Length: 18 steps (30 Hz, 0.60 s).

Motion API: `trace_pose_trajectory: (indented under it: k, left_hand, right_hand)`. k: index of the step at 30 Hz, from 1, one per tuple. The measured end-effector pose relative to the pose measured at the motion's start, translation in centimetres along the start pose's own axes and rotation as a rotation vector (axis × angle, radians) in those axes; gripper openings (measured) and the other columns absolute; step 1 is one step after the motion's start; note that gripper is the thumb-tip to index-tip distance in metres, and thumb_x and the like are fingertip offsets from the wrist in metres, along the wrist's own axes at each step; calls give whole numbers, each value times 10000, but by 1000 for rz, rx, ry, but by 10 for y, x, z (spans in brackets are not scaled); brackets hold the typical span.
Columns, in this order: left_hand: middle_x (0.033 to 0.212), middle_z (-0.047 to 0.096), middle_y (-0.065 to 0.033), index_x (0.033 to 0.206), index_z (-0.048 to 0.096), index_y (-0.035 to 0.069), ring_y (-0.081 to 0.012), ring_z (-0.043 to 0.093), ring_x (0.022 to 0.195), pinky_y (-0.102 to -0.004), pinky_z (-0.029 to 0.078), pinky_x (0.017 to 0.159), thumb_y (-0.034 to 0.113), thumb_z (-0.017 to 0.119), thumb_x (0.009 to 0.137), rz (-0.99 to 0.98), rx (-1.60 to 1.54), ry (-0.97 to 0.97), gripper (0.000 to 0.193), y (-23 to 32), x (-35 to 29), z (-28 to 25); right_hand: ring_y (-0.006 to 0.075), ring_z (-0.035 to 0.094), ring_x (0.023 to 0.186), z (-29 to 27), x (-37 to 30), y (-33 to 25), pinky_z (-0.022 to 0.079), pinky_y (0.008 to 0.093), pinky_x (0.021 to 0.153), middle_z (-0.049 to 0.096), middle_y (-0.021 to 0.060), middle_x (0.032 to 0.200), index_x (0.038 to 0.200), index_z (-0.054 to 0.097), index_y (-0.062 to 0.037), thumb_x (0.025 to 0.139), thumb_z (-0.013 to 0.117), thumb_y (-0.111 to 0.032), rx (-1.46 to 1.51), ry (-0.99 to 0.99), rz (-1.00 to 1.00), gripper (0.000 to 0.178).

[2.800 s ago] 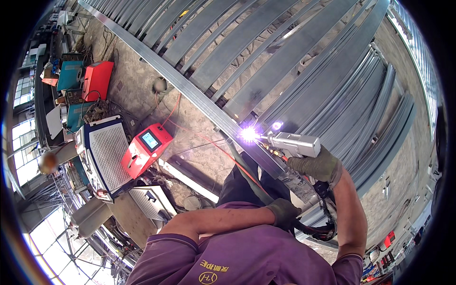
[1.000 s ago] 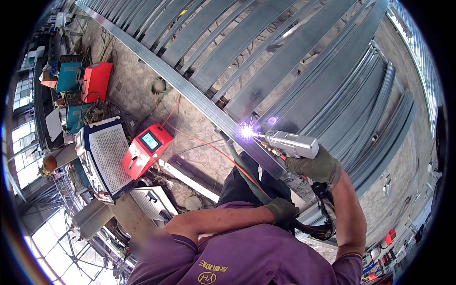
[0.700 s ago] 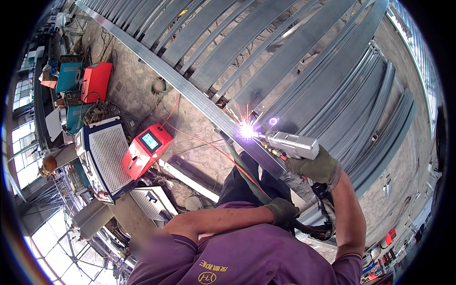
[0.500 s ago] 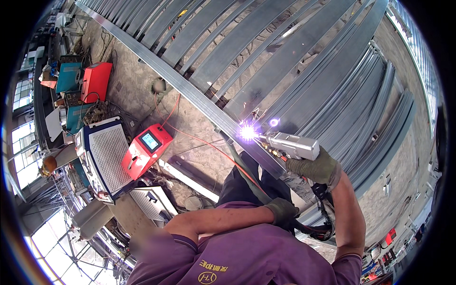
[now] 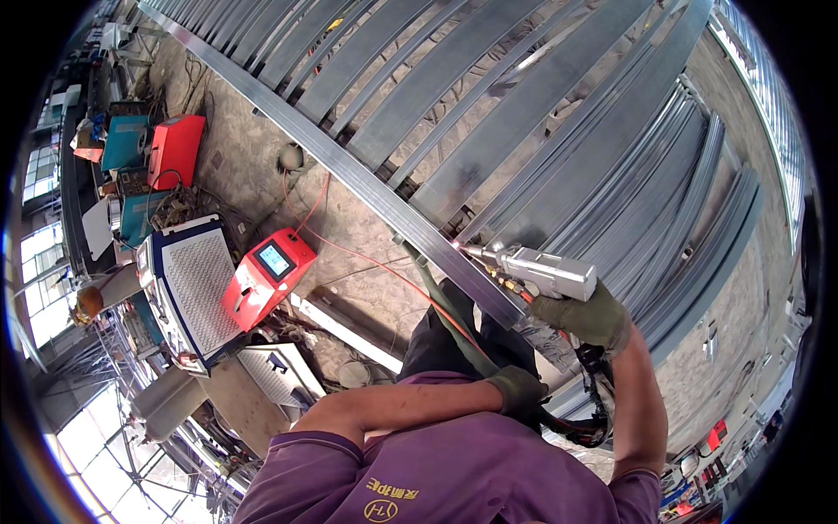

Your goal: The person welds seams on a large metal frame using a handheld welding torch, producing bright sparks. After welding, the person lifts and repositions the frame on the workshop floor.

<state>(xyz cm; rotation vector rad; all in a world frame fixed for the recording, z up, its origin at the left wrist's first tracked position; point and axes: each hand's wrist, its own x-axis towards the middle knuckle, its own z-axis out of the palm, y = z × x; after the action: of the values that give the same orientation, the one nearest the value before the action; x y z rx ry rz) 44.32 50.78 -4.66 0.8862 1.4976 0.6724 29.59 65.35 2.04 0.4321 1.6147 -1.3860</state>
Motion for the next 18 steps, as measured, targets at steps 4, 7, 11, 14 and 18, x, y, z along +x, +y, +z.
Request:
trace_pose_trajectory:
  k: [4,7,11,14,18]
  left_hand:
    - [1001,753,-190,1116,731,82,-391,744,981,-490,570,827,297,698,873,-3,47,-113,326,7,-4,-11]
    - [986,754,-184,1083,738,81,-387,744,968,-493,569,822,313,696,873,-16,46,-93,316,9,-6,-13]
    - [974,751,-182,1071,734,78,-388,742,968,-495,565,826,337,707,869,-64,26,-43,329,20,-4,-19]
    - [902,747,-184,959,767,80,-410,738,896,-496,578,777,309,753,788,-55,-4,89,287,22,13,3]
    - [928,750,-180,988,759,84,-403,741,903,-499,579,775,301,745,802,-56,-10,93,286,28,25,11]
  right_hand:
    - [118,660,949,-11,0,15,574,305,809,749,59,1080,1325,674,-40,875,865,-202,-3,55,-85,515]
    - [113,648,907,-15,-2,10,571,310,777,736,46,1027,1309,676,-40,903,831,-193,-29,10,-141,461]
    - [106,625,800,-23,0,13,551,303,696,714,35,922,1281,680,-39,921,808,-181,-36,-11,-140,408]
    - [95,598,718,-29,-3,13,528,298,621,689,28,844,1256,683,-33,917,817,-195,-80,-33,-90,399]
    - [99,611,769,-36,3,37,529,298,655,699,28,903,1281,679,-43,903,834,-183,-53,-47,-229,432]
